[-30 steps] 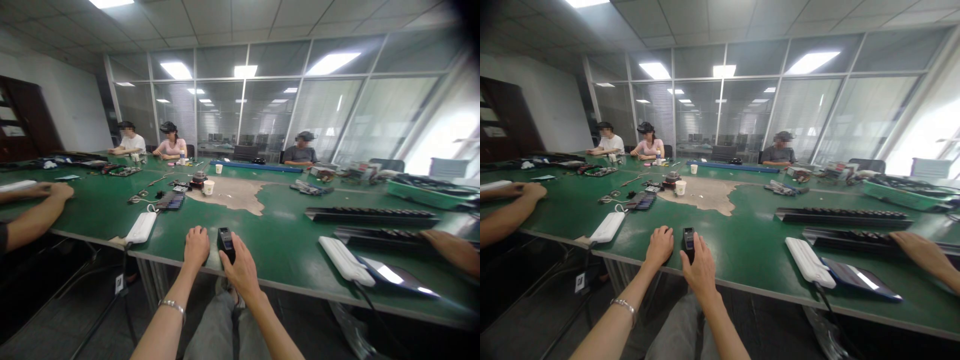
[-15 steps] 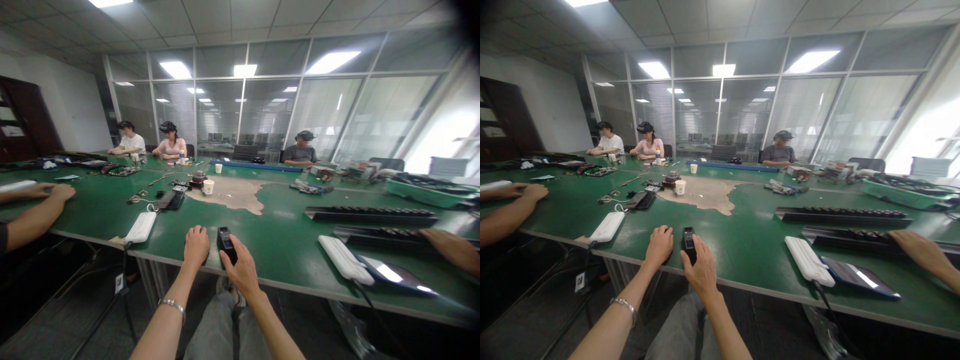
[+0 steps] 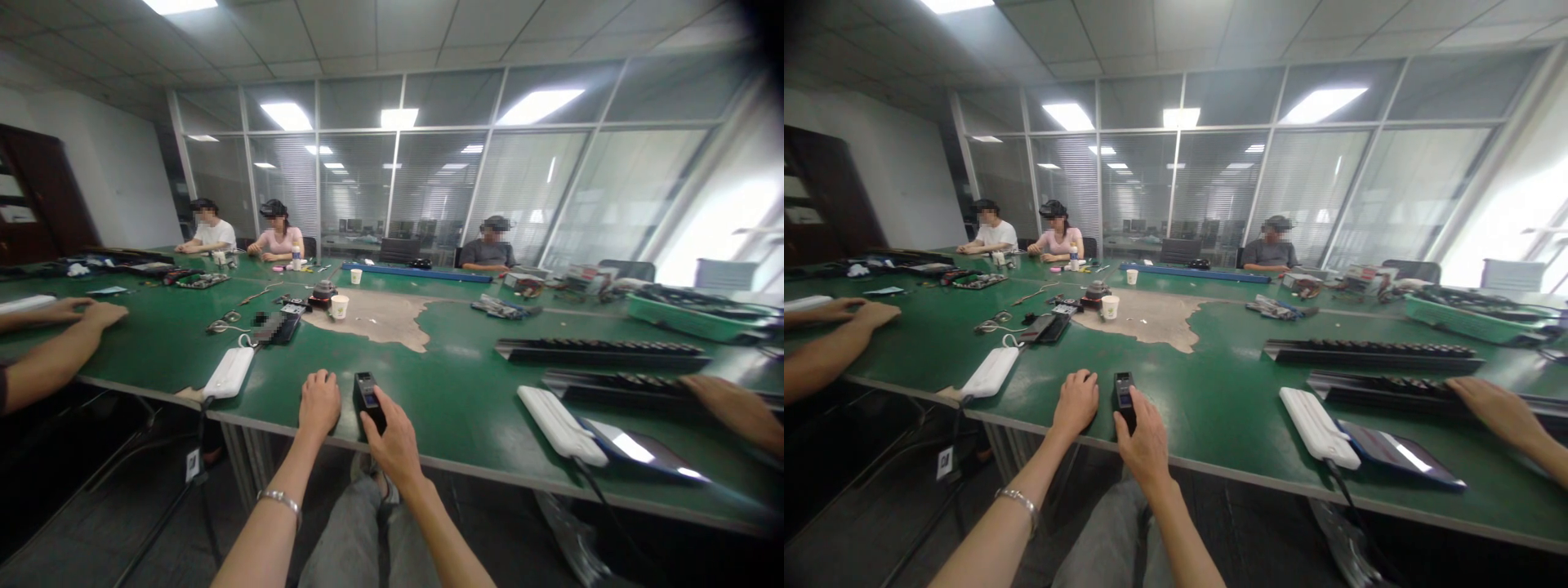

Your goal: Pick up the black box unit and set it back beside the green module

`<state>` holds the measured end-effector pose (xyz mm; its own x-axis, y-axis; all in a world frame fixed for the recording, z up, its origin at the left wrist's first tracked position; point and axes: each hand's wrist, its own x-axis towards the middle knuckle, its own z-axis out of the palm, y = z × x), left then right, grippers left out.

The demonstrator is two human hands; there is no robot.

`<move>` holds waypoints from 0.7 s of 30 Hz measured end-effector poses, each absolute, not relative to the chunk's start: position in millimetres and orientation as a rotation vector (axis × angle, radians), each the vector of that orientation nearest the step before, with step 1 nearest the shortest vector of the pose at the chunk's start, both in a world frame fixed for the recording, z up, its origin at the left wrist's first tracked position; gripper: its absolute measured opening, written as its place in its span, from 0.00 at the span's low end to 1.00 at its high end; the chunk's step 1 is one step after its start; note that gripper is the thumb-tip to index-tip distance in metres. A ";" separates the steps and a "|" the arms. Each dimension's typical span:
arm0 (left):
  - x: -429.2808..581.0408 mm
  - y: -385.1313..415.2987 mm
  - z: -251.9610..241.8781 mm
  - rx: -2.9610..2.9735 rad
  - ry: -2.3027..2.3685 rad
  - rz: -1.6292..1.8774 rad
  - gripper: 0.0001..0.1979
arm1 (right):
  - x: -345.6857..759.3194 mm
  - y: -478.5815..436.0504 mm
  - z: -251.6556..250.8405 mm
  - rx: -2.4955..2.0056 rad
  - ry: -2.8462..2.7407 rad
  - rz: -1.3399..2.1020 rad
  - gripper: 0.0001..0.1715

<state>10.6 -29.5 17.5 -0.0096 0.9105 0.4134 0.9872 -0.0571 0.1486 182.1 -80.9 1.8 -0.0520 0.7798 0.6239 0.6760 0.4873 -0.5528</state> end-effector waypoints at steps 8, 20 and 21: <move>10.8 -29.6 18.4 -2.068 -2.033 -0.596 0.15 | 182.0 -77.3 24.3 -1.231 -1.693 0.128 0.31; 10.5 -27.9 17.7 -2.084 -2.045 -0.602 0.16 | 244.2 -64.1 10.6 -1.407 -1.512 0.090 0.34; 10.3 -27.8 17.8 -2.085 -2.045 -0.602 0.16 | 246.7 -63.5 7.4 -1.423 -1.509 0.090 0.35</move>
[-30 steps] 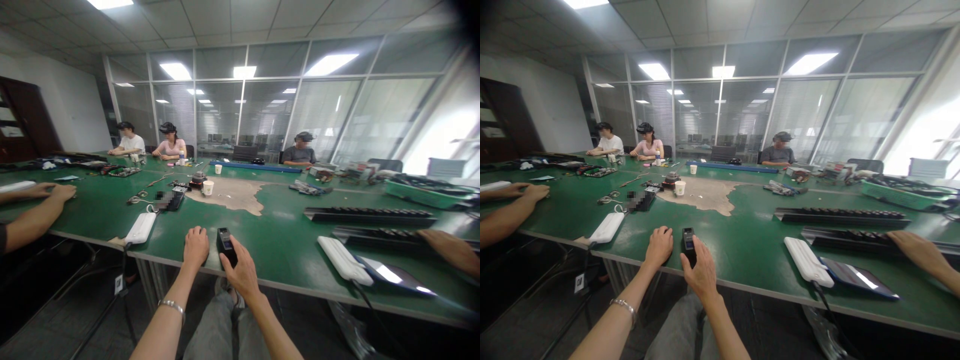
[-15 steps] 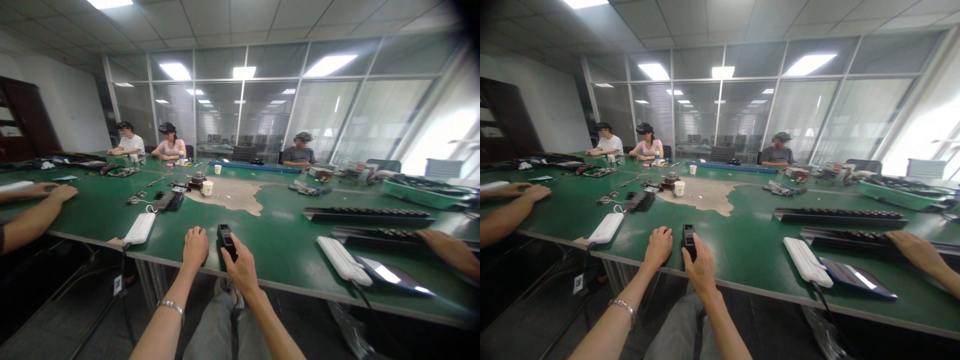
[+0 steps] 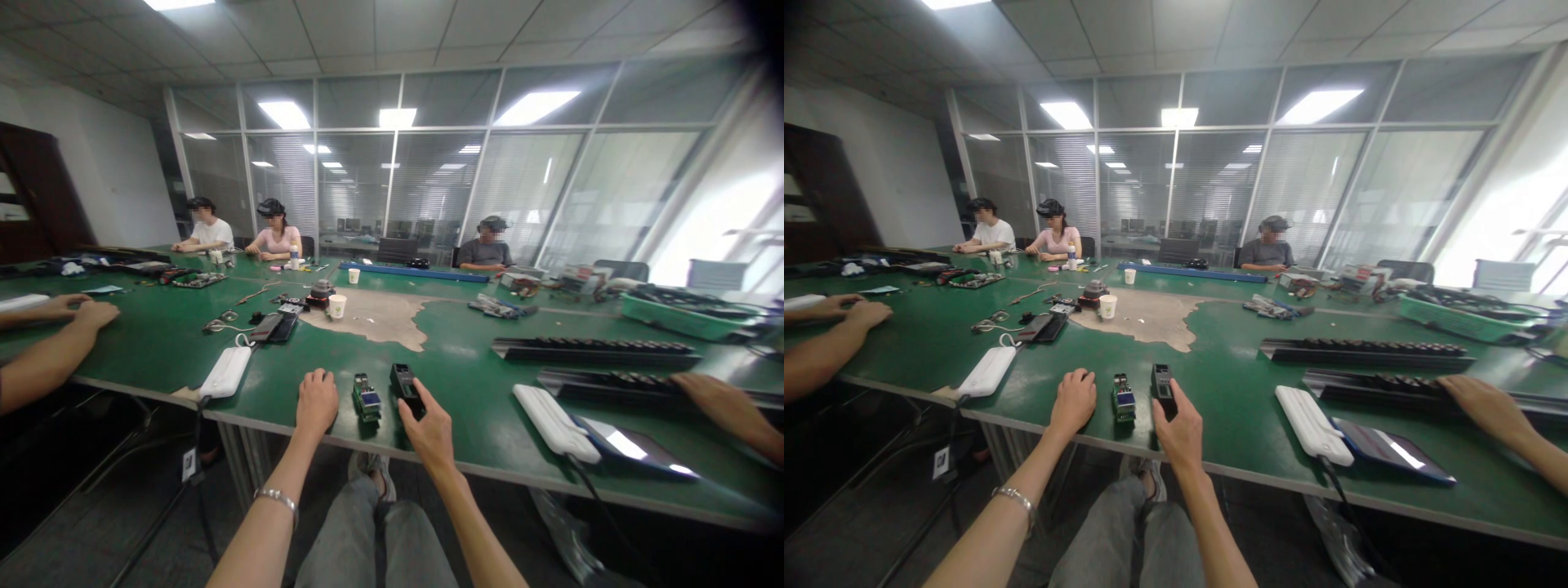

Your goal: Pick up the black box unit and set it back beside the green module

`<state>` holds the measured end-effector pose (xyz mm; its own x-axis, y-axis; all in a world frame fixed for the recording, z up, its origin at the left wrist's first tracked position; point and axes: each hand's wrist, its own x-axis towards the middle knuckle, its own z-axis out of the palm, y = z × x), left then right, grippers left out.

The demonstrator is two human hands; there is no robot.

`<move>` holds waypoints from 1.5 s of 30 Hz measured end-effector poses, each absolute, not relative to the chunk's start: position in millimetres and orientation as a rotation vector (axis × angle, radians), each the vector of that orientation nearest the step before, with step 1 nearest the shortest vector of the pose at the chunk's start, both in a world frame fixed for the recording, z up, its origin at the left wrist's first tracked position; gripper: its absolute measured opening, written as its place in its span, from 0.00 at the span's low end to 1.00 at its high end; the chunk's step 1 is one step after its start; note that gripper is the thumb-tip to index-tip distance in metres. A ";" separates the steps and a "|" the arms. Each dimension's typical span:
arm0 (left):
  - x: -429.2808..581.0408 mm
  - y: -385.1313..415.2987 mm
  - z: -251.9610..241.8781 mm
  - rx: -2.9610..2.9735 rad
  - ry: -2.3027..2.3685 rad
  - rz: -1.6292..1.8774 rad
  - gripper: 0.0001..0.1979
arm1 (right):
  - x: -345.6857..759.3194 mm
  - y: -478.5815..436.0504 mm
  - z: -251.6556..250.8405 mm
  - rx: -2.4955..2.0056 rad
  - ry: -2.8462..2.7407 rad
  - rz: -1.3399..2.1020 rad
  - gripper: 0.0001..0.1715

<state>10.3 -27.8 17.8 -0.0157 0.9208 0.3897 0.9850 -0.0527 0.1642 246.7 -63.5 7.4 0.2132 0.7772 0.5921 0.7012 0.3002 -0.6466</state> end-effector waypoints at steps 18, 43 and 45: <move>10.7 -28.1 17.7 -2.084 -2.032 -0.607 0.17 | 248.2 -64.8 -5.2 -1.433 -1.590 -0.023 0.37; 9.7 -27.1 16.7 -2.087 -2.035 -0.603 0.16 | 244.0 -62.2 9.4 -1.430 -1.561 0.126 0.32; 10.3 -27.9 16.8 -2.082 -2.036 -0.600 0.15 | 236.0 -65.9 23.4 -1.386 -1.536 0.166 0.32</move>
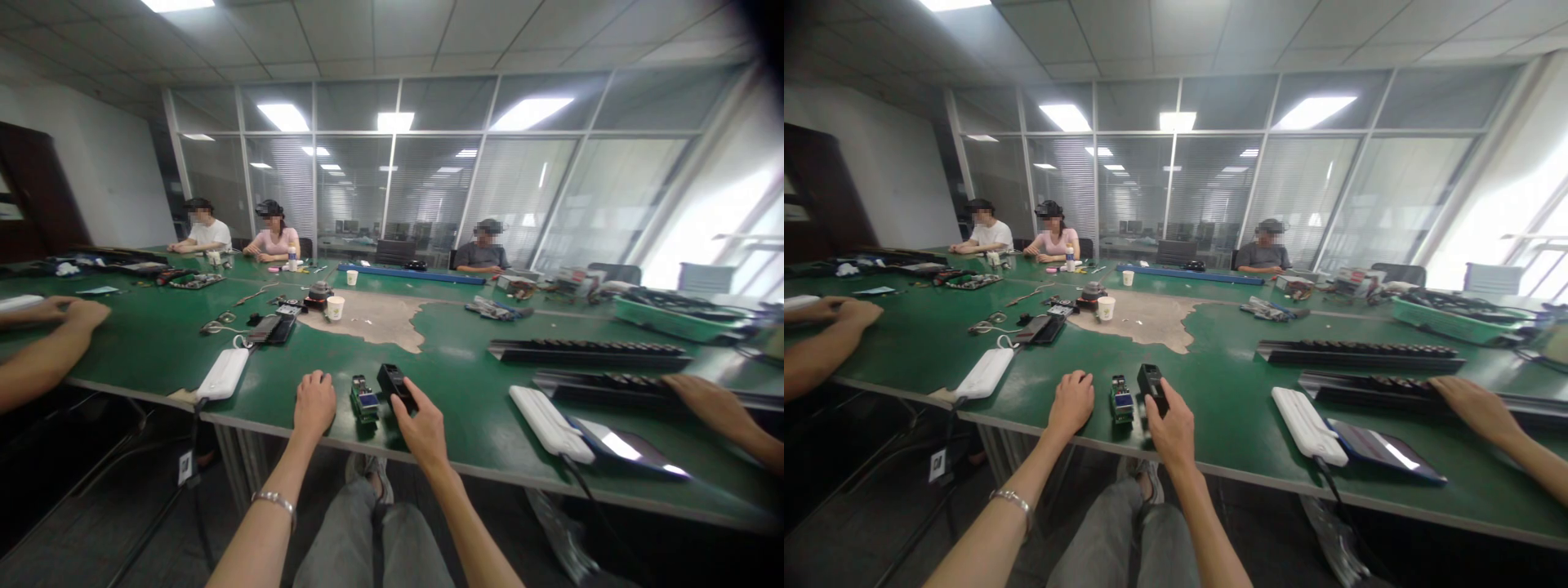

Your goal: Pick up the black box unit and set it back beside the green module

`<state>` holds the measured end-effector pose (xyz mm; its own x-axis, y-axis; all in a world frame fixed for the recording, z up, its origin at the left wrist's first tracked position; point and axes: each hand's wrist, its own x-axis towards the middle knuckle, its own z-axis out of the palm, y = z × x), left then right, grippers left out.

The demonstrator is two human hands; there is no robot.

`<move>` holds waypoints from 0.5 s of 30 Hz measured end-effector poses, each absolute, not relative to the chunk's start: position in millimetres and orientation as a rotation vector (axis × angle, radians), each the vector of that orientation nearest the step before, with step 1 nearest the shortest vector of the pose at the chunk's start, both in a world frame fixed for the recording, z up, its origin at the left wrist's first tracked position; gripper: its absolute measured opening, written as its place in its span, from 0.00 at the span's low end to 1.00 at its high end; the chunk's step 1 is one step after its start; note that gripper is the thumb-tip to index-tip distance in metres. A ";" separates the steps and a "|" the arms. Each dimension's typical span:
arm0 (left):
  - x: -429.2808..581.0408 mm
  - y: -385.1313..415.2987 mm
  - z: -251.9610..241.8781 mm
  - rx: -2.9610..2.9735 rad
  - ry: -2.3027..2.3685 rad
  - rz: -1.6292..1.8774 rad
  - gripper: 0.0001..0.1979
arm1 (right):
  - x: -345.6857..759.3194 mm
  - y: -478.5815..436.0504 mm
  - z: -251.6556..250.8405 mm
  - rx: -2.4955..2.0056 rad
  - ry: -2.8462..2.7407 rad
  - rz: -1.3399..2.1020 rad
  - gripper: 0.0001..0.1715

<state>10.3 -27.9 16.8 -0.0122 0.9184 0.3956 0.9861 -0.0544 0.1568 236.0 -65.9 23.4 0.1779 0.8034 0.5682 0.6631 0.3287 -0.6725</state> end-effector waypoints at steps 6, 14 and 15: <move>10.7 -28.5 16.2 -2.076 -2.029 -0.611 0.15 | 200.2 -76.7 50.1 -1.247 -1.601 0.212 0.30; 9.1 -26.8 14.2 -2.075 -2.009 -0.622 0.14 | 179.1 -72.2 47.7 -1.298 -1.675 0.147 0.28; 9.0 -26.9 13.9 -2.073 -2.006 -0.620 0.14 | 177.3 -72.1 48.1 -1.310 -1.688 0.139 0.27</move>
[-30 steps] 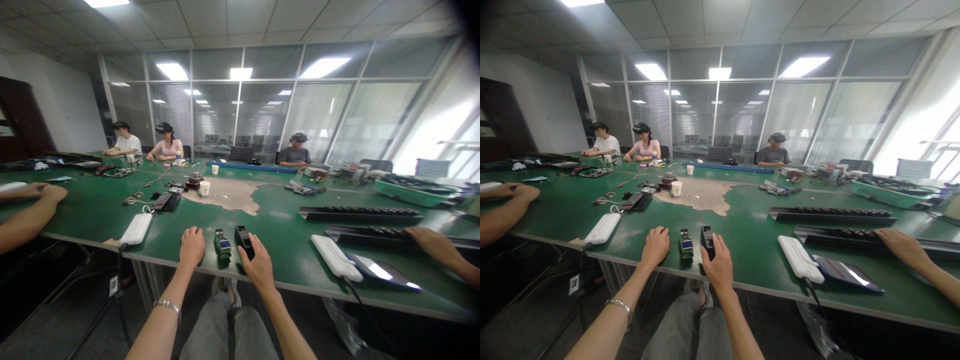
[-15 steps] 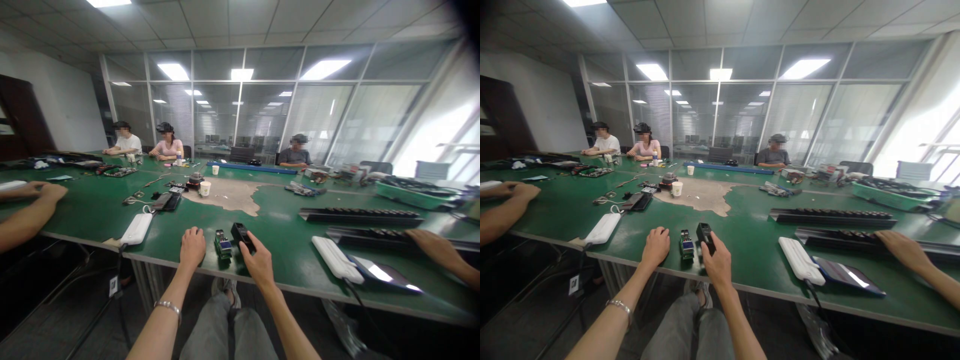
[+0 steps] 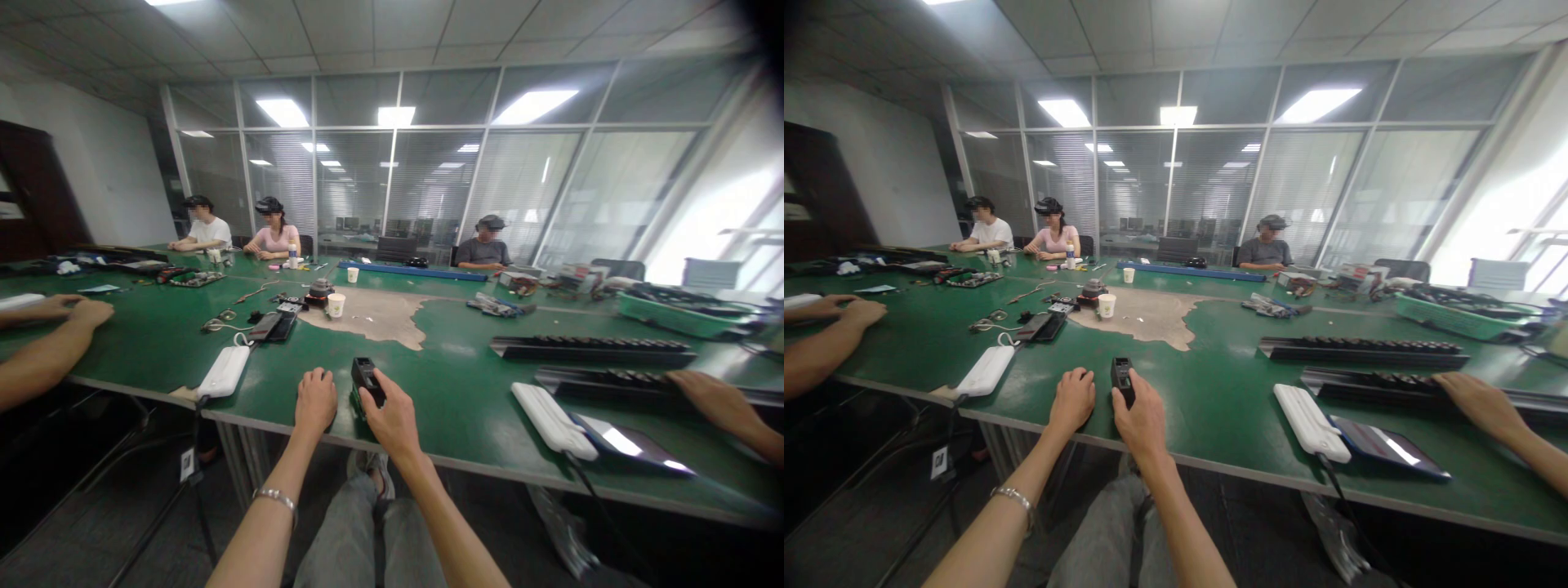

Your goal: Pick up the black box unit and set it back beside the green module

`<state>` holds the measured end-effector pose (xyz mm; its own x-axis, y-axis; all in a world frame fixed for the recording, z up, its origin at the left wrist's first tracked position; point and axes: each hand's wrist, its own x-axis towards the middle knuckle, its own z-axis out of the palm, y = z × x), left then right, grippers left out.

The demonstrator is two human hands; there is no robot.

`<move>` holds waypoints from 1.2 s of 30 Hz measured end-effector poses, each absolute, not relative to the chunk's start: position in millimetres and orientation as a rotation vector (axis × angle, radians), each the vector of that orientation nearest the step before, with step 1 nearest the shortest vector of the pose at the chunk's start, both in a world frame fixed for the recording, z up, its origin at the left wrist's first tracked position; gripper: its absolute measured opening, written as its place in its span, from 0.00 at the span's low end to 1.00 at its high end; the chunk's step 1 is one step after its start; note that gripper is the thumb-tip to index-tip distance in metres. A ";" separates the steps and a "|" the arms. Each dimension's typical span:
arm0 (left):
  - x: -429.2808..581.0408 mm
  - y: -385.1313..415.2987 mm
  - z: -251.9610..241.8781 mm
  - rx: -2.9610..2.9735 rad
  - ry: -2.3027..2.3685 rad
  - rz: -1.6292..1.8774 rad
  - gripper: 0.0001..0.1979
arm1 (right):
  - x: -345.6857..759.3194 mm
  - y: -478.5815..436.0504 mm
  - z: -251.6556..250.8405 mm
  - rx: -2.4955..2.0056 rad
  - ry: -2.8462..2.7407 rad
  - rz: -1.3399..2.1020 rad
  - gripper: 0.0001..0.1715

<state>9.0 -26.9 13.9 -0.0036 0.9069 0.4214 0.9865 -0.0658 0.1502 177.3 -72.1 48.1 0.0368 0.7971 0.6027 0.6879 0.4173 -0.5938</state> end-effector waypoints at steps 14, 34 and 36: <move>9.5 -25.9 14.5 -2.074 -2.009 -0.613 0.16 | 173.9 -83.6 16.9 -1.409 -1.793 0.059 0.35; 12.1 -29.5 19.4 -2.078 -2.040 -0.601 0.16 | 172.0 -86.2 23.6 -1.396 -1.801 0.072 0.26; 12.1 -29.7 19.3 -2.080 -2.036 -0.602 0.16 | 171.7 -83.6 28.5 -1.386 -1.781 0.111 0.26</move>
<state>12.1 -29.7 19.3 -0.0130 0.9178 0.3969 0.9860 -0.0541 0.1575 171.7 -83.6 28.5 -0.0205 0.8288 0.5592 0.7529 0.3808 -0.5368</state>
